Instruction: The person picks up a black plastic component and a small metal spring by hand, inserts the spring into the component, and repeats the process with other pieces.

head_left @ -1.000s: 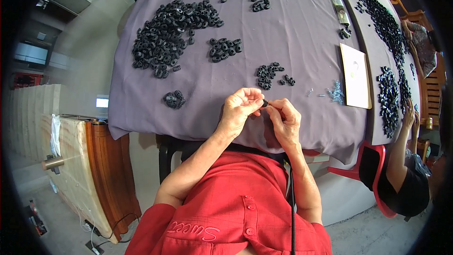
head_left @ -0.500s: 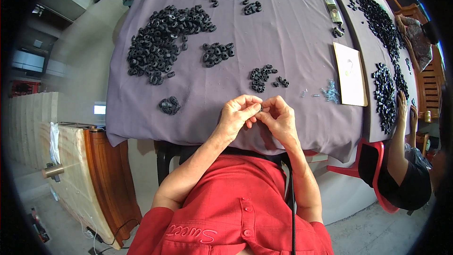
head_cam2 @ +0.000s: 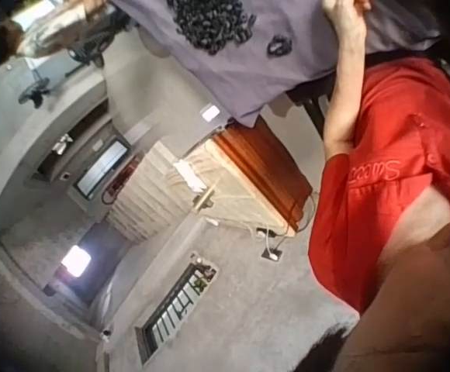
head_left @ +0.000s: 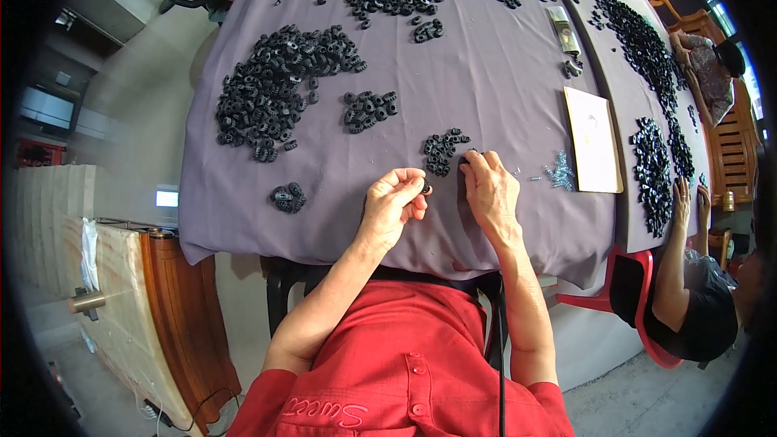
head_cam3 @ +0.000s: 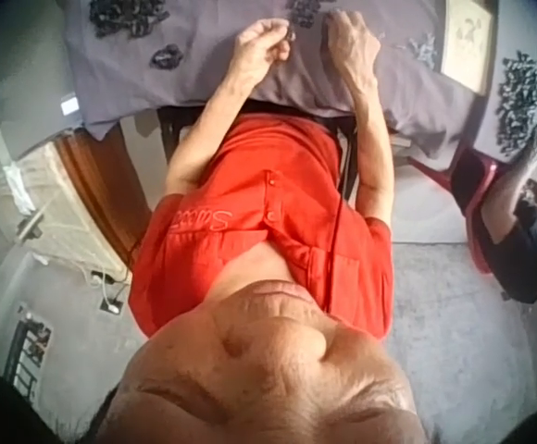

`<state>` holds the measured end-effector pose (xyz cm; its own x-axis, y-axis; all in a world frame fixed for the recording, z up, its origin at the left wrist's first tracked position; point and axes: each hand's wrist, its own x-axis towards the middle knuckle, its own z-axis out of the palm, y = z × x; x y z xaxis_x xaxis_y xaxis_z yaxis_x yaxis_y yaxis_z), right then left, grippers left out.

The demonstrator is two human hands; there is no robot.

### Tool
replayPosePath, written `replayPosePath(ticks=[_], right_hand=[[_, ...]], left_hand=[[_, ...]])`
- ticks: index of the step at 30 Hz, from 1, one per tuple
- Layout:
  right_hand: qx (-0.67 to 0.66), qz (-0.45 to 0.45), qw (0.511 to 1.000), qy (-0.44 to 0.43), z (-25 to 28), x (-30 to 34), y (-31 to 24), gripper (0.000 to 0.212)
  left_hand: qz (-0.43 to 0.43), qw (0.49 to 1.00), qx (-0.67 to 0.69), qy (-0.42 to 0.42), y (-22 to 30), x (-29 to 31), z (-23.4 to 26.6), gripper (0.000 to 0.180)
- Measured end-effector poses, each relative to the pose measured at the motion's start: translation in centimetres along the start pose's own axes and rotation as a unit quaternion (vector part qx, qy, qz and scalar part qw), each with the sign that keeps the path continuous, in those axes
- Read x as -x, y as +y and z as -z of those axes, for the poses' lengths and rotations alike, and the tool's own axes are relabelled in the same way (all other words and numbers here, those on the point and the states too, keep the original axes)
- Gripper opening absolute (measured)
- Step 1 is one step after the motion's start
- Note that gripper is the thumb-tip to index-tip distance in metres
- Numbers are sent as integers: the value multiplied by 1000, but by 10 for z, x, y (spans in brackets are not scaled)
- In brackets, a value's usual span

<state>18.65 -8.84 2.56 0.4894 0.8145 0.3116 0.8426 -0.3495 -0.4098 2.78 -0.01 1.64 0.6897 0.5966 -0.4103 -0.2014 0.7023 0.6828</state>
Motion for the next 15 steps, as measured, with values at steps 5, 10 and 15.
replayPosePath(ticks=[5,10,15], right_hand=[[-10,-10,1000,-11,0,-4,-2,10],[-34,4,999,-35,0,2,-1,13],[-90,17,996,-4,6,8,-3,22]], left_hand=[[-4,1000,-2,-2,-3,-2,0,11],[-2,1000,-4,0,-1,-2,0,12],[-4,1000,-10,-6,-2,-1,1,9]])
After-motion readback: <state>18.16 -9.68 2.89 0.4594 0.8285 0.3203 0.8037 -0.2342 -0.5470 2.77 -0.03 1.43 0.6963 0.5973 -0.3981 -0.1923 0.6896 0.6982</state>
